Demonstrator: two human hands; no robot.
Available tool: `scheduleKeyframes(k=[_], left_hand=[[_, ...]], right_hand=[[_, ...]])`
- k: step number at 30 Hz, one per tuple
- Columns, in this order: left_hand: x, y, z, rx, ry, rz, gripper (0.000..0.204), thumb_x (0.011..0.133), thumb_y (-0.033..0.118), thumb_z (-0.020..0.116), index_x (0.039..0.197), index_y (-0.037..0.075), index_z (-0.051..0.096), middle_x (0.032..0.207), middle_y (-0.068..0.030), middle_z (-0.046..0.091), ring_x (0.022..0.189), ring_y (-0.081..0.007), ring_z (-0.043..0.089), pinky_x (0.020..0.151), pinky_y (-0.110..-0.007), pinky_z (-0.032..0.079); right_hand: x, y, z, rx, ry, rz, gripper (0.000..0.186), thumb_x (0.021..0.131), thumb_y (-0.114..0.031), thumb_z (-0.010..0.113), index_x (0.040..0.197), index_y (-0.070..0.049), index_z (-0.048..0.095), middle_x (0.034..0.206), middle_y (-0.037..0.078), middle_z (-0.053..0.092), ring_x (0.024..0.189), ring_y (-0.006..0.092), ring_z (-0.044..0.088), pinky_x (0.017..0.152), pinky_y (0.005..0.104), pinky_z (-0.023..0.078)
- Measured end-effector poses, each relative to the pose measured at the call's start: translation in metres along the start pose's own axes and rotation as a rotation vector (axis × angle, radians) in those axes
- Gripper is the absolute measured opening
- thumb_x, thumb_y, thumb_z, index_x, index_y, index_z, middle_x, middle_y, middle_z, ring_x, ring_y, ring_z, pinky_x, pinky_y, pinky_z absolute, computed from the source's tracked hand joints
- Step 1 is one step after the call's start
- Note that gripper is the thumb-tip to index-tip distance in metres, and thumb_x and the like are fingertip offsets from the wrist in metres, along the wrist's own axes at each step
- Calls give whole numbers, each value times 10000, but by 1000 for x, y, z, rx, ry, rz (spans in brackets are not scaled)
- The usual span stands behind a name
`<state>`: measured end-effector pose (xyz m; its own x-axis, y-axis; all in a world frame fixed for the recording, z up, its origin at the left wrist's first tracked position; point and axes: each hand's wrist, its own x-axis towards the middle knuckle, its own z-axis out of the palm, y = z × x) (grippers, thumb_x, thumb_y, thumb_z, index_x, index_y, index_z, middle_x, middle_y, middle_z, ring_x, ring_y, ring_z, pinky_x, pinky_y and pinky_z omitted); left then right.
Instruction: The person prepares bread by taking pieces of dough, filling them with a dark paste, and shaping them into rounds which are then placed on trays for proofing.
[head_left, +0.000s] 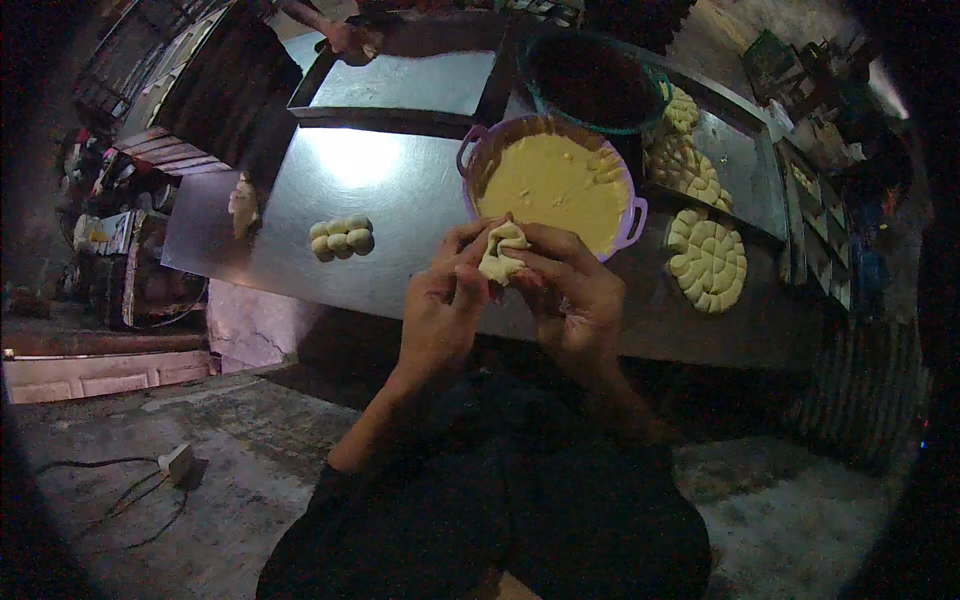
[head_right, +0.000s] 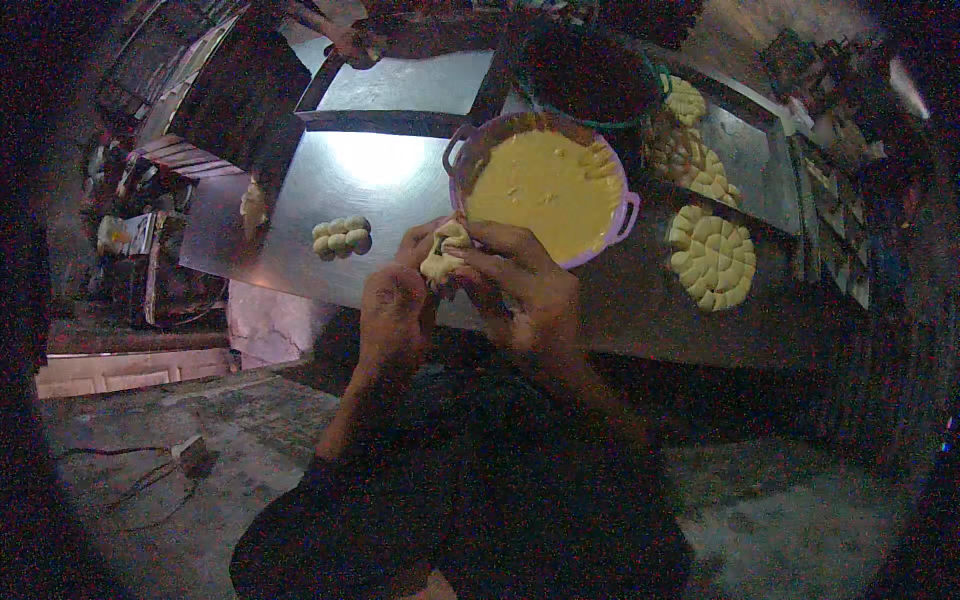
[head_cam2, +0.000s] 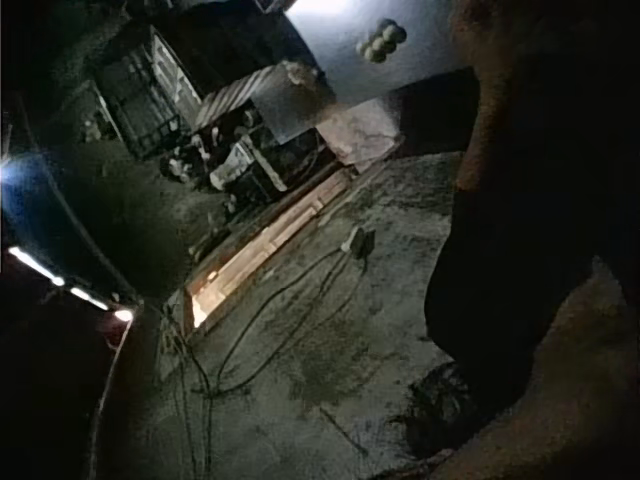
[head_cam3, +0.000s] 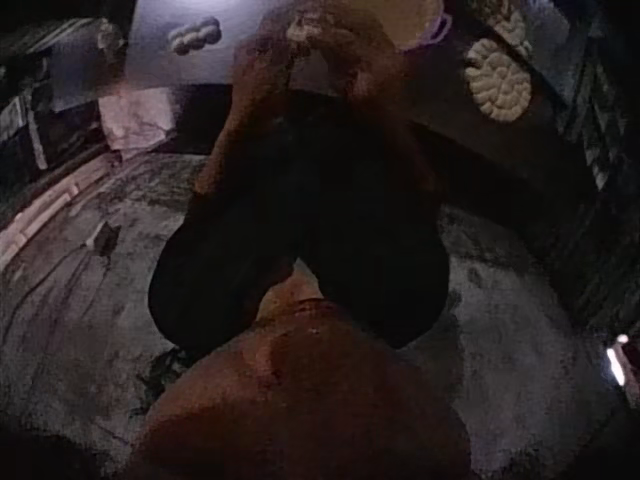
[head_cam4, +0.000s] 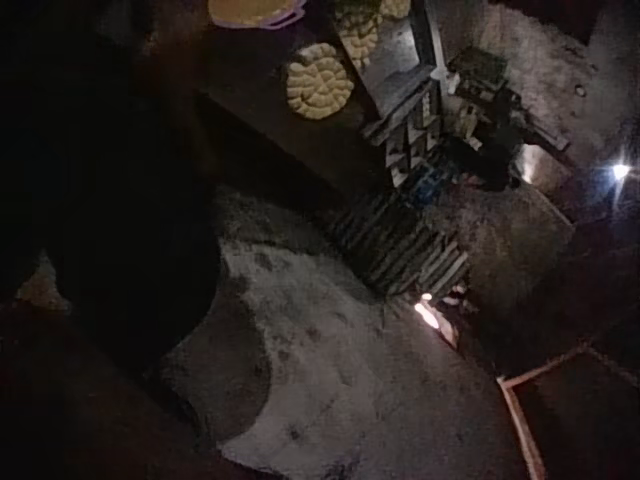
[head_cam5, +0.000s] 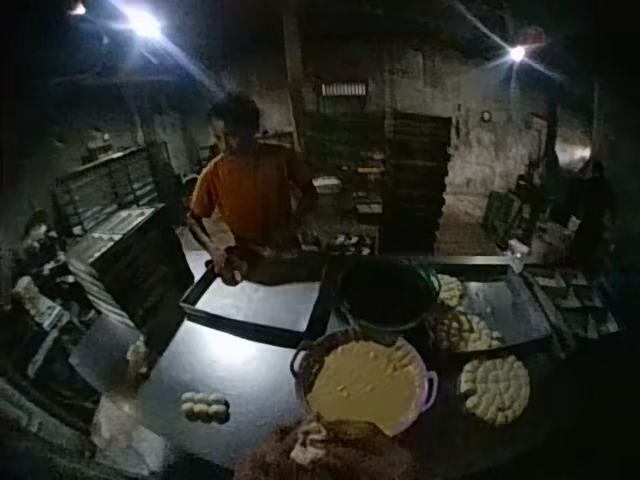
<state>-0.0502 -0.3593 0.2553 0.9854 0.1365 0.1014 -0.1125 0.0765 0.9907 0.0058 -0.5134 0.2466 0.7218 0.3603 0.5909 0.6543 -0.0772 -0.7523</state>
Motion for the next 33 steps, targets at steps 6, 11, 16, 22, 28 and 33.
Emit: scheduleKeyframes(k=[6,11,16,22,28,33], left_hand=[[-10,6,13,67,86,93,561,1015,433,504,1323,-31,571,1331,-133,518,1104,-177,574,946,-297,453],[-12,18,2,-168,116,85,410,1032,319,513,1237,-11,642,1156,-118,660,1027,-123,606,877,-273,484],[-19,18,-34,-62,-33,-277,364,1026,289,533,1141,-15,695,1025,-95,728,912,-105,647,808,-266,511],[-28,25,-60,-102,104,-237,299,960,214,650,1131,-26,699,1078,-117,720,963,-119,647,865,-266,506],[-40,5,-105,-295,78,-85,304,944,203,675,1133,-34,693,1059,-115,716,988,-123,640,877,-261,506],[-23,-13,-167,-214,146,-407,354,969,264,642,1164,-30,674,1022,-63,713,924,-90,637,810,-232,512]], right_hand=[[-8,-2,6,206,121,-27,231,840,-65,725,1064,-23,682,1134,153,678,1001,302,675,870,376,554],[7,-29,-5,-293,-191,-302,343,795,-48,698,1137,-35,673,1180,127,663,1062,297,642,902,399,540],[17,-21,-1,21,-300,-264,323,780,-52,711,1101,-54,685,1162,118,665,1021,275,639,855,383,532],[40,-16,32,223,-462,-163,178,797,-71,753,960,-77,684,999,139,664,865,246,635,724,336,512],[49,-14,87,133,-444,27,227,788,-117,788,994,-87,697,929,102,654,835,229,600,727,335,501],[62,-18,139,318,-564,221,483,750,-146,822,1189,-101,625,962,75,666,840,240,563,770,349,466]])
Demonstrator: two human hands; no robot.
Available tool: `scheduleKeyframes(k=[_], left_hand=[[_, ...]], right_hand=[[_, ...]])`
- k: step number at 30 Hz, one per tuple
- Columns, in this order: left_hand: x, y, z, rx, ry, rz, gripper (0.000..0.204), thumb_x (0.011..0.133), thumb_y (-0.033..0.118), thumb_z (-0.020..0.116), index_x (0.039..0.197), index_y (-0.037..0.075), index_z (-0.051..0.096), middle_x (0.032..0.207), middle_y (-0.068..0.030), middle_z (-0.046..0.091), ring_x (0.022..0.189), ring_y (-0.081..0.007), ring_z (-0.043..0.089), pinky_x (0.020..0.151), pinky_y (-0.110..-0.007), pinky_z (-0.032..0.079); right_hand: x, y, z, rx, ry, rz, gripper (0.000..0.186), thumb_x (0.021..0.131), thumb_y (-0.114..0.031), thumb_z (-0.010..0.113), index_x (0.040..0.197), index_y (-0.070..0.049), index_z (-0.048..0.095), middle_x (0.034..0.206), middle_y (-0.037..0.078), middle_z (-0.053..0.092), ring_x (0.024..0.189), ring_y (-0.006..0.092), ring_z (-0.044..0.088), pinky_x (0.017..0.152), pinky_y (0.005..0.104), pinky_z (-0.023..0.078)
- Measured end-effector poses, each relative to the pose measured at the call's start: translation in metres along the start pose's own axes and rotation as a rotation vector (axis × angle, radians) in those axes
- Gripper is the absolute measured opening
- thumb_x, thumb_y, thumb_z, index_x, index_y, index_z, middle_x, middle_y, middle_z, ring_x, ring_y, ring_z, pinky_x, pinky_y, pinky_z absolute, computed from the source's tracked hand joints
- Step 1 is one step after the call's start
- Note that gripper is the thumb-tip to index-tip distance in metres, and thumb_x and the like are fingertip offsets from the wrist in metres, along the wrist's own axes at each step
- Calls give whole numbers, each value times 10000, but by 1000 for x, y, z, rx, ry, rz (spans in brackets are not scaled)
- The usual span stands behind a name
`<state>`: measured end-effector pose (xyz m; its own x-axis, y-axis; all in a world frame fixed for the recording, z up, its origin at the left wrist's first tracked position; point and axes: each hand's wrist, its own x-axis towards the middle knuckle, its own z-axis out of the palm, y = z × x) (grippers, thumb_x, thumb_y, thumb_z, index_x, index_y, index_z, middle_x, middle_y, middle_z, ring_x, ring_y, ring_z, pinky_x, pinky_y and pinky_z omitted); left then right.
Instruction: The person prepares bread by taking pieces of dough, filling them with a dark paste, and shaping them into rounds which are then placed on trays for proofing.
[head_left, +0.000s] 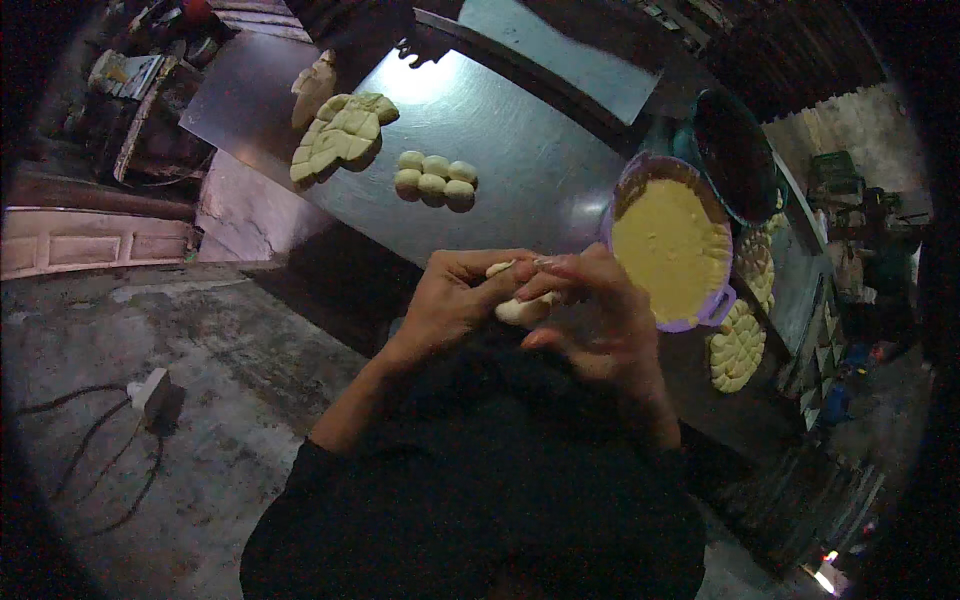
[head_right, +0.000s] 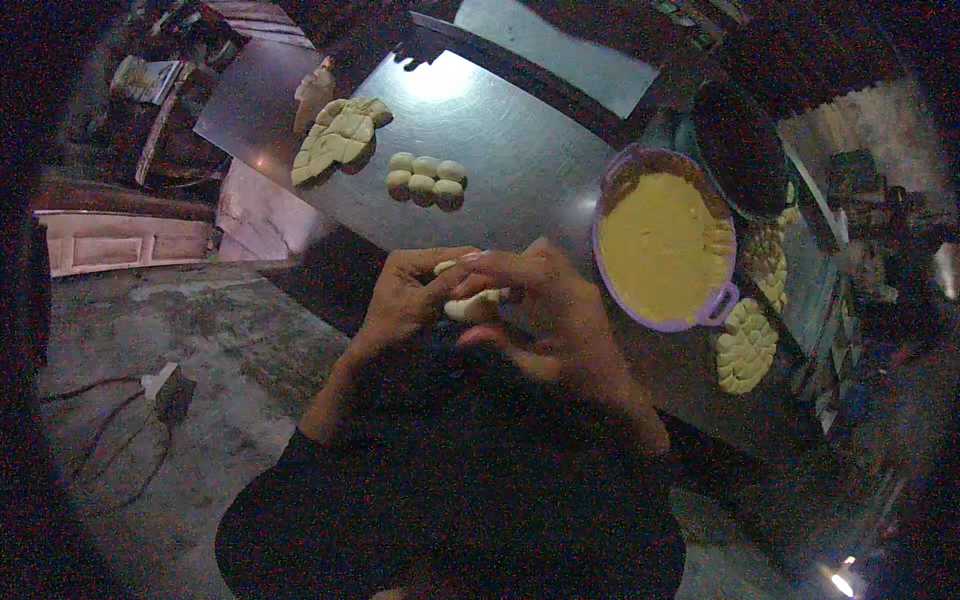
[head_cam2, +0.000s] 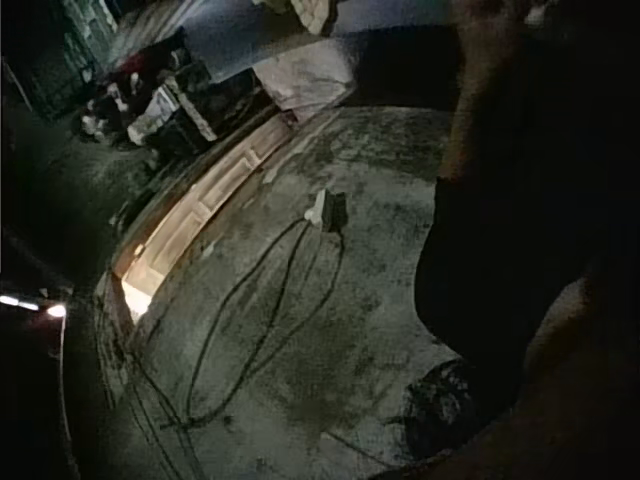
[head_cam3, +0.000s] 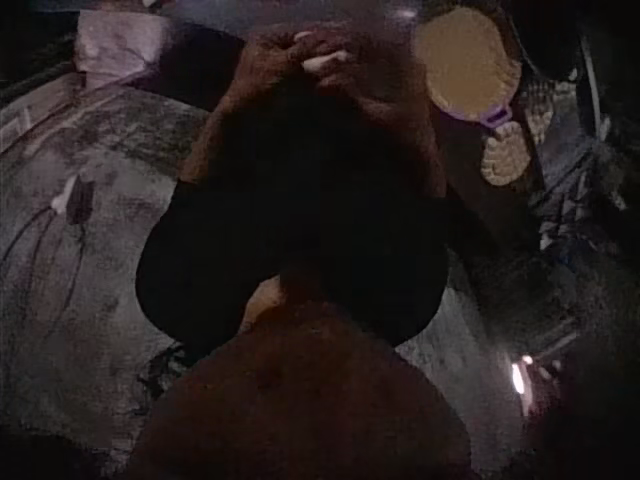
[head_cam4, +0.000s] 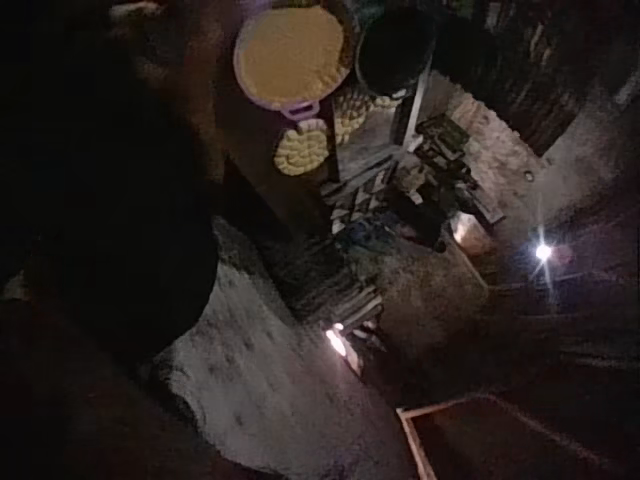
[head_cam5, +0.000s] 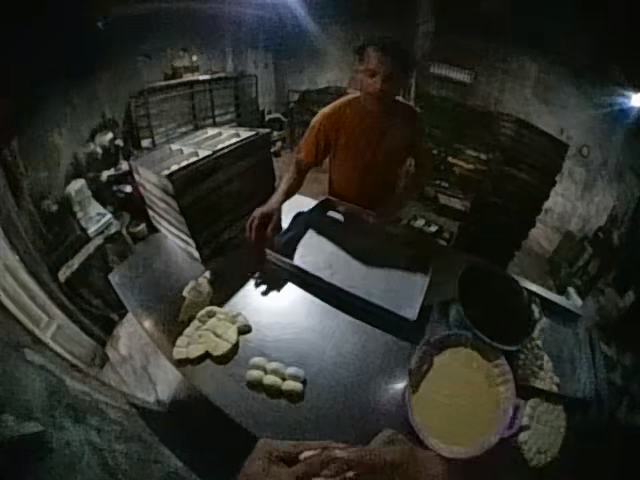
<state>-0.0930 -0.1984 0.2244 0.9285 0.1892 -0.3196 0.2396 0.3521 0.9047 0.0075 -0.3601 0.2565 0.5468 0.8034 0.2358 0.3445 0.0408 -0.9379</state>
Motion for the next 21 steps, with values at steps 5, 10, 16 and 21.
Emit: scheduleKeyframes(k=[5,10,16,21], left_hand=[[30,-18,-64,-140,-90,-87,332,993,271,603,1168,0,681,976,-26,693,857,-67,605,751,-220,491],[58,-54,-110,-45,-15,-117,329,972,276,627,1140,0,692,1058,-59,695,942,-103,618,851,-271,491],[98,-93,-145,278,78,71,258,960,206,636,1131,20,690,997,-55,683,914,-116,622,812,-285,493],[128,-81,-164,161,170,-5,317,960,170,630,1253,48,624,1044,-57,651,919,-115,608,801,-279,488]], right_hand=[[47,25,34,-394,-38,9,594,740,-165,831,1273,-122,572,941,50,664,786,263,554,757,385,422],[77,65,74,-373,47,193,592,693,-114,865,1198,-65,560,1040,75,625,868,185,586,764,310,483],[78,139,119,495,271,976,470,767,-14,808,1143,-69,532,1045,55,593,981,118,596,821,272,508],[89,180,98,-343,324,827,318,831,-82,748,1092,-55,568,984,83,646,927,218,629,788,339,522]])
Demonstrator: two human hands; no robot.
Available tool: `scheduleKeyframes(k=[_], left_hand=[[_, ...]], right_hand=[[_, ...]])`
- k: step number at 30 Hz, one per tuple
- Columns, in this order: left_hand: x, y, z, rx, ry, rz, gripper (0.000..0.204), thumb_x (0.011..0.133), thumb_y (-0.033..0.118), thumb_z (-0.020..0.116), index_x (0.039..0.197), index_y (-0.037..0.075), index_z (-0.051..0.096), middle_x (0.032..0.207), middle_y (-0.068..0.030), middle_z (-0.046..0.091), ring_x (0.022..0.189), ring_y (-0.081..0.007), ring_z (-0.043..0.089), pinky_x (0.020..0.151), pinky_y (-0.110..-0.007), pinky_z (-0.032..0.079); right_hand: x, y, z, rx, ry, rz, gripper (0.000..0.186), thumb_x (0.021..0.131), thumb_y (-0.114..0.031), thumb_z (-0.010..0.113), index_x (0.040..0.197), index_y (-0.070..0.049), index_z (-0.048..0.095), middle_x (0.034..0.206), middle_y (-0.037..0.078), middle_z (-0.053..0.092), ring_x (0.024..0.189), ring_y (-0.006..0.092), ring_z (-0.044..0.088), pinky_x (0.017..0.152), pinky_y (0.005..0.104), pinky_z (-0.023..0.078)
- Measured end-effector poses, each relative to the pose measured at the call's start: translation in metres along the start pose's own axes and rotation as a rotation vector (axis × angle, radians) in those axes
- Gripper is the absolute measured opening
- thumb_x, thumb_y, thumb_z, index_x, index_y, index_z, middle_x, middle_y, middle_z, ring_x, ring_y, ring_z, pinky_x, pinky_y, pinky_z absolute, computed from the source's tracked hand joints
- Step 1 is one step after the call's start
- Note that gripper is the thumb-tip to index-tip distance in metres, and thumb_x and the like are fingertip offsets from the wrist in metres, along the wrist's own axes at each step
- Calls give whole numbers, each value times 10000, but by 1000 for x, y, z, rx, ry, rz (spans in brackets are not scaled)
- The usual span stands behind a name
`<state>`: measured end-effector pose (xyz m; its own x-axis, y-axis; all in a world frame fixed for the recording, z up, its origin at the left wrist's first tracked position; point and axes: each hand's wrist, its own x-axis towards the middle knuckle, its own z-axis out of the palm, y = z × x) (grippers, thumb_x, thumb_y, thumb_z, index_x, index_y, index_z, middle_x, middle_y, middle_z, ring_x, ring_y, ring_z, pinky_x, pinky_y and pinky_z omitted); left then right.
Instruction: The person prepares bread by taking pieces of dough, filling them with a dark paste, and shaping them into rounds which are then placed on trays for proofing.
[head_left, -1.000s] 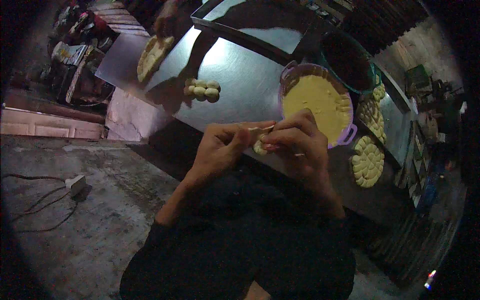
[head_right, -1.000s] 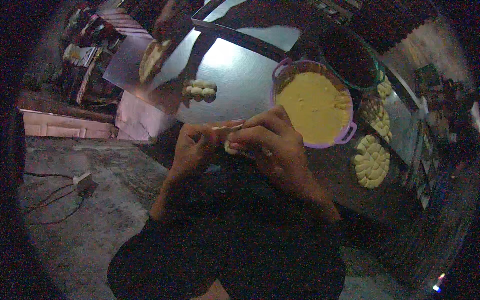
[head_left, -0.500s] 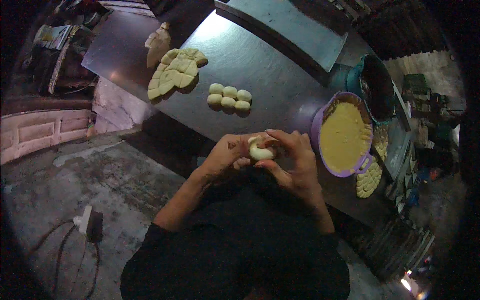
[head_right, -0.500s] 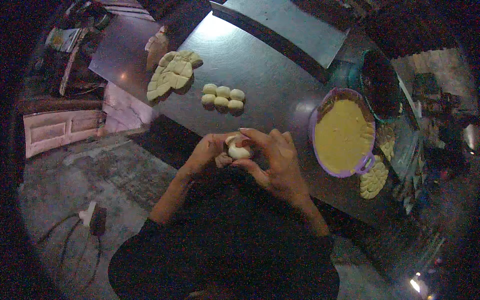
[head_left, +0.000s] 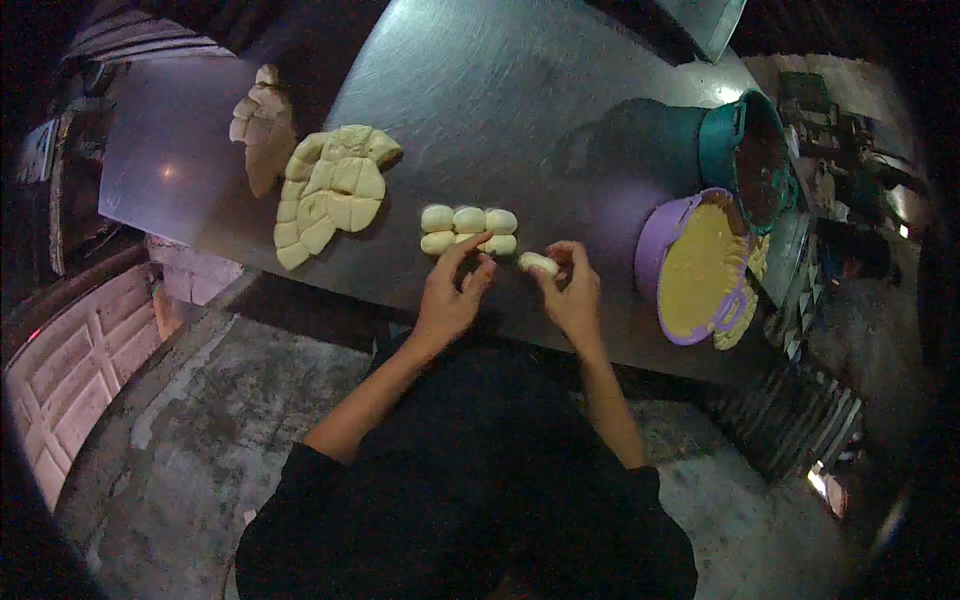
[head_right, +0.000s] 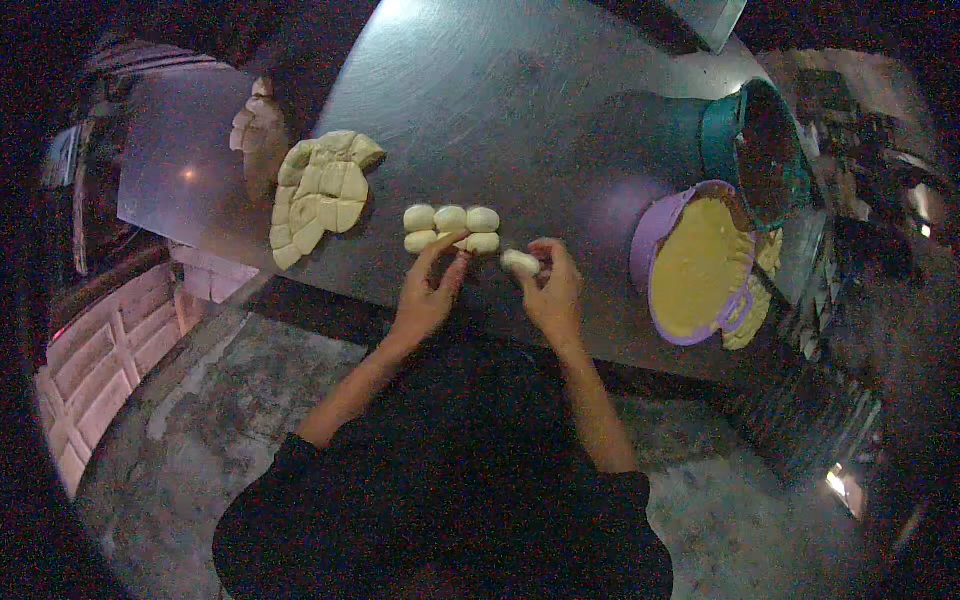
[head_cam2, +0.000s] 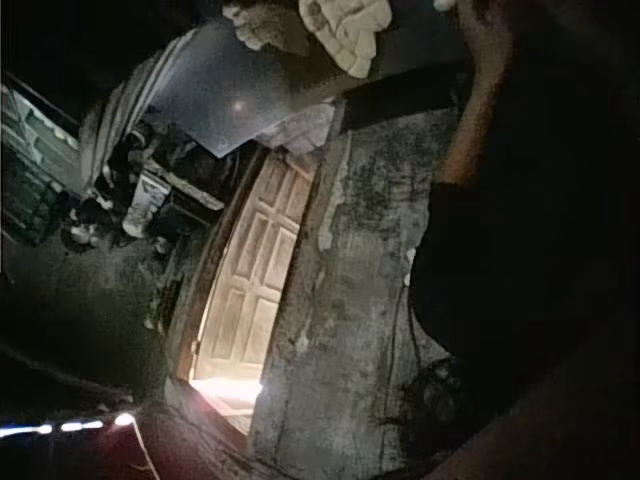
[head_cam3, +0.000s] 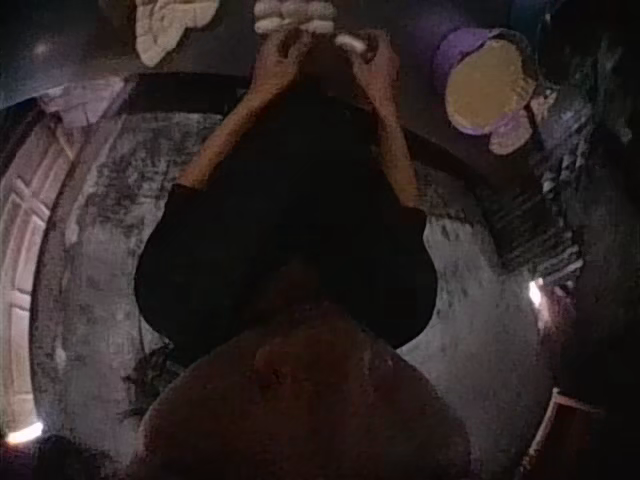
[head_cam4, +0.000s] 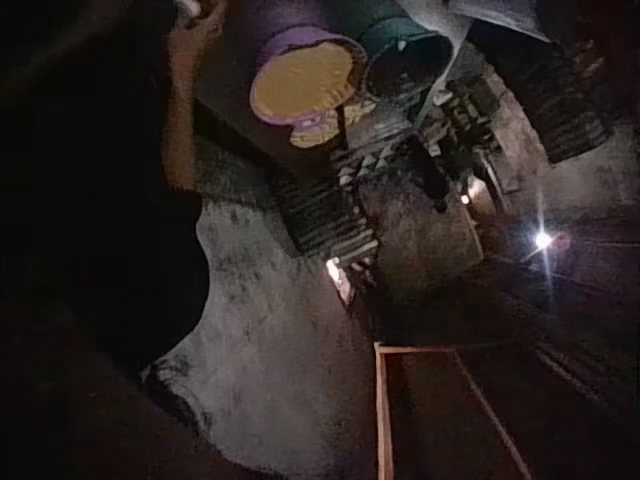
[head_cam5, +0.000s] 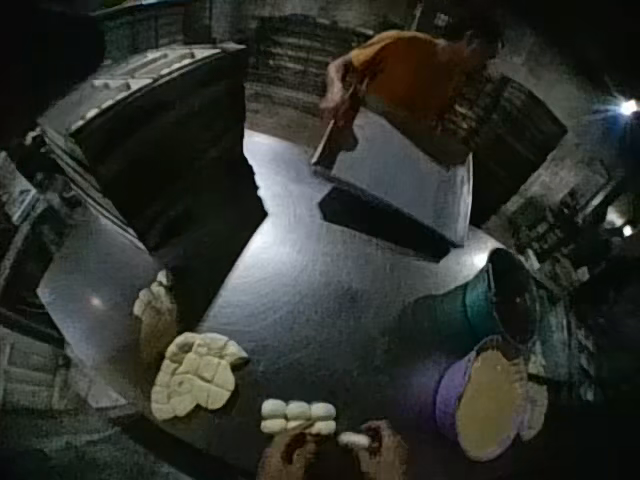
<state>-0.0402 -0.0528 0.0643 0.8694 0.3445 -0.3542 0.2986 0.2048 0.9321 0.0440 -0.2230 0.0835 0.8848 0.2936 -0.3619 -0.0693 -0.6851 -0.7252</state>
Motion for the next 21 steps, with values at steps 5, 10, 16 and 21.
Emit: scheduleKeyframes(k=[5,10,16,21], left_hand=[[16,0,-30,-61,-28,-74,274,967,135,596,1223,47,635,980,-74,684,855,-112,615,772,-262,485],[14,4,-59,151,-1,-7,227,961,138,602,1161,54,670,1023,-72,685,894,-152,635,818,-291,490],[18,17,-87,431,366,328,271,888,53,590,1151,54,655,1064,-143,647,1017,-319,582,910,-385,454],[40,24,-113,484,475,461,559,831,-37,487,1384,27,448,1287,-208,574,1213,-378,532,1021,-416,416]], right_hand=[[22,30,13,-224,32,-166,251,897,-124,664,1137,-63,630,1078,138,591,985,326,608,846,411,481],[26,0,16,-256,117,-189,267,920,-144,643,1167,-41,642,1143,155,542,1013,293,604,873,371,497],[114,-60,74,-115,-102,-435,295,900,-221,679,1103,-9,650,1001,198,613,950,349,617,823,409,503],[157,-98,174,-103,-39,-609,515,781,-372,788,1072,13,610,906,202,602,830,373,617,750,429,501]])
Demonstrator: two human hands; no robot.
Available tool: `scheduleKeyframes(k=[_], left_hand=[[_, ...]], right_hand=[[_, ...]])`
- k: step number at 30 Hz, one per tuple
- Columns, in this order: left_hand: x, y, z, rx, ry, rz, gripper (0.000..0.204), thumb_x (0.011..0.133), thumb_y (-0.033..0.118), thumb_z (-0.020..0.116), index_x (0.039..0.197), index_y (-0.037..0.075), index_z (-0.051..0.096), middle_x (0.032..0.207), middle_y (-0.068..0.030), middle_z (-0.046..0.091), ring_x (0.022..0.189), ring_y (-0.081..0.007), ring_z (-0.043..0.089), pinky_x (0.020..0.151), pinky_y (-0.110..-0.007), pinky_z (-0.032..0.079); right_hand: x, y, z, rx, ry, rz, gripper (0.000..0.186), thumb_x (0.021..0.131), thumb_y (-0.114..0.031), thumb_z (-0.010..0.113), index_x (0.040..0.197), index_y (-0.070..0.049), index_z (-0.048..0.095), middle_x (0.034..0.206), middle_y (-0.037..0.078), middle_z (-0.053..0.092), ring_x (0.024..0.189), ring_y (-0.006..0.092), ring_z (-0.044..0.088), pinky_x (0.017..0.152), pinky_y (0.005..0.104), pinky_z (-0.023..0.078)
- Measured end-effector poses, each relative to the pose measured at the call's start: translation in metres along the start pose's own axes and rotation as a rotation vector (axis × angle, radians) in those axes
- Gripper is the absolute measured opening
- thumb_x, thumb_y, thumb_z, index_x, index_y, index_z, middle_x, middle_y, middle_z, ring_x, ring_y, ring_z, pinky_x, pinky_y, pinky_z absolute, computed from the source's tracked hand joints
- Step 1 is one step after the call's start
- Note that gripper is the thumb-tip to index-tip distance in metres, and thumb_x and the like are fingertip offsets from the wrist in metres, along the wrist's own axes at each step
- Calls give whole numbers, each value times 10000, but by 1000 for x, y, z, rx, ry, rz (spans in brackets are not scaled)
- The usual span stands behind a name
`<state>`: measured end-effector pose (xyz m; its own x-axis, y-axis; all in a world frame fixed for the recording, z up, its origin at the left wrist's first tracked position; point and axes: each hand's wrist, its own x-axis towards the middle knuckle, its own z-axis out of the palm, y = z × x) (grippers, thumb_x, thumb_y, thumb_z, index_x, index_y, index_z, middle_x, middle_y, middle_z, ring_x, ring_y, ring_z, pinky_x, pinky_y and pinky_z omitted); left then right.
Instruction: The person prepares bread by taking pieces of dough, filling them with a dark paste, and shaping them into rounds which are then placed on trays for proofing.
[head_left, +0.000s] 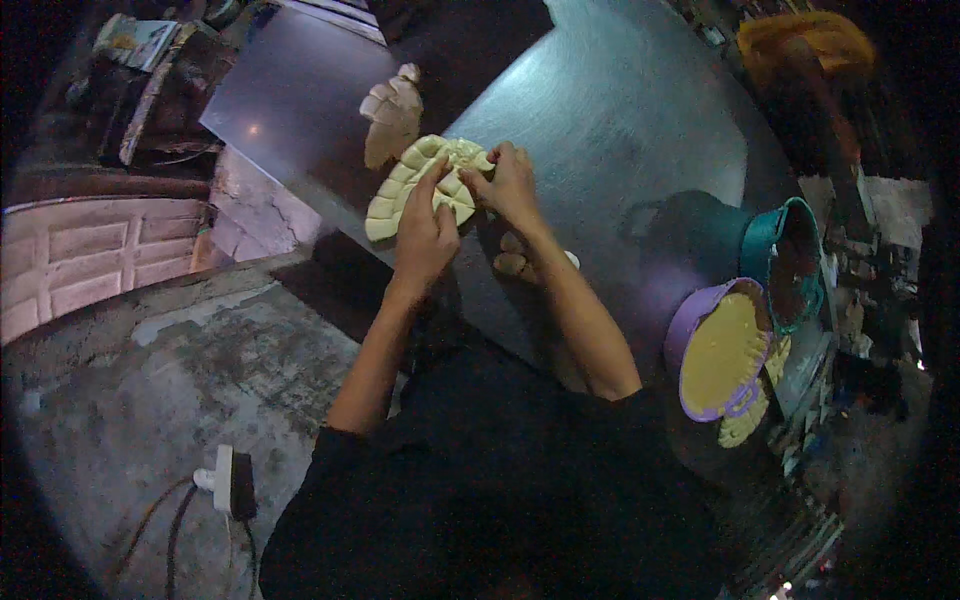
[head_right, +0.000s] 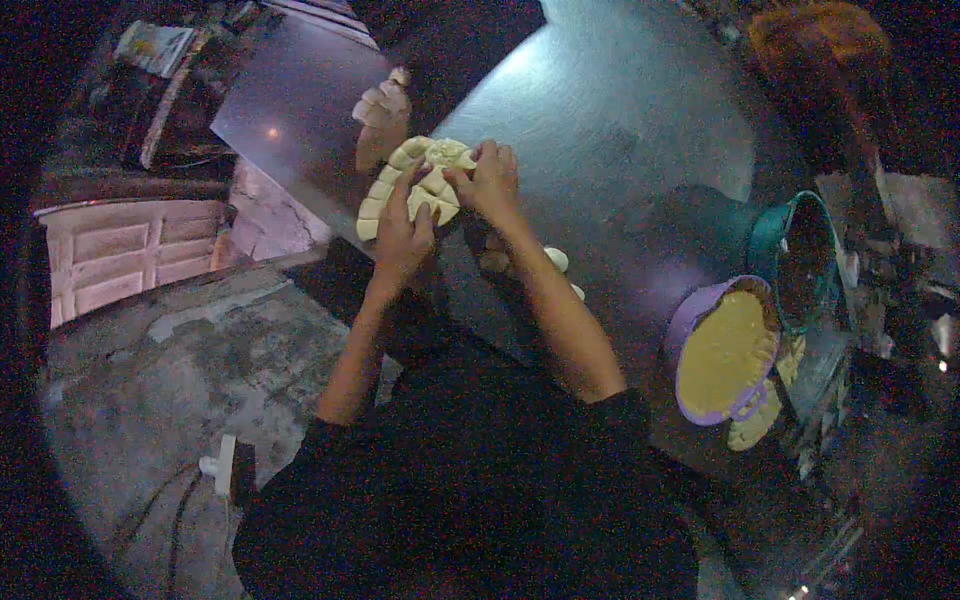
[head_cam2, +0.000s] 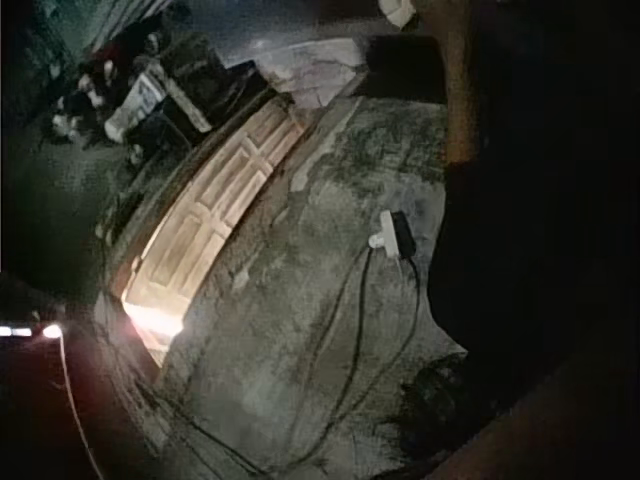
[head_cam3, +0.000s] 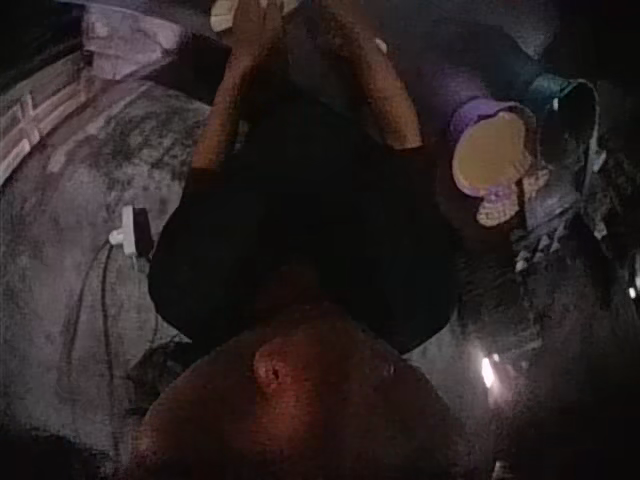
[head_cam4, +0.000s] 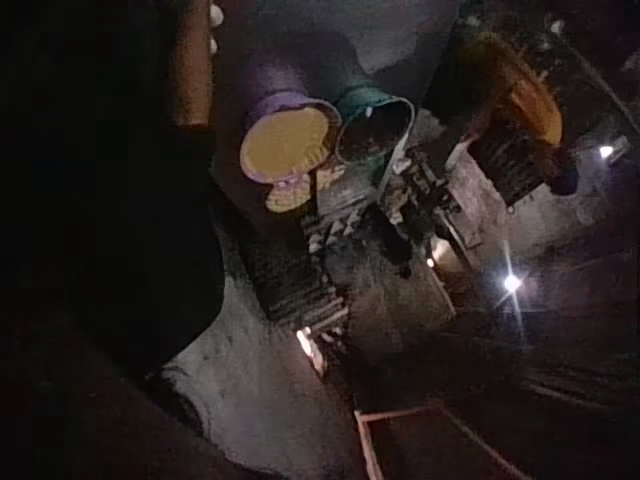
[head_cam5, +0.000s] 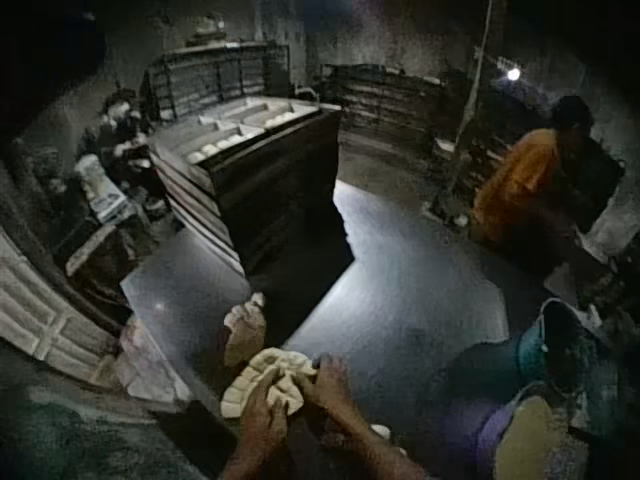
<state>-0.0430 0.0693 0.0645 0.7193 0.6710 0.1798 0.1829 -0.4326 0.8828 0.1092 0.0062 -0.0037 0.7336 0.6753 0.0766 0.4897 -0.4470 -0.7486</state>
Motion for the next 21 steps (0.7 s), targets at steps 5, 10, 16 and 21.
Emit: scheduleKeyframes(k=[5,10,16,21], left_hand=[[14,-22,17,141,-210,120,784,796,14,504,1532,87,243,1414,-244,482,1298,-427,463,1093,-599,299],[-3,18,53,279,-159,284,541,862,103,588,1389,61,475,1283,-209,582,1172,-399,557,1069,-525,364],[-130,207,125,-547,-423,243,343,971,179,588,1281,32,580,1118,-154,637,1001,-254,638,944,-369,477],[-191,280,177,-579,-363,421,388,967,319,601,1190,3,622,1057,-140,638,951,-261,652,896,-381,511]], right_hand=[[5,24,12,742,-171,313,422,764,-290,800,959,-15,546,815,78,569,763,217,577,700,354,485],[-106,-44,-187,547,-50,-15,330,790,-192,788,924,-35,530,861,68,606,819,144,583,728,307,486],[-252,-17,-326,410,265,-224,234,805,10,751,1013,0,645,1006,94,636,959,171,623,852,302,507],[-343,-6,-373,886,566,50,217,835,81,685,1041,17,701,1111,117,643,1015,216,642,931,319,521]])
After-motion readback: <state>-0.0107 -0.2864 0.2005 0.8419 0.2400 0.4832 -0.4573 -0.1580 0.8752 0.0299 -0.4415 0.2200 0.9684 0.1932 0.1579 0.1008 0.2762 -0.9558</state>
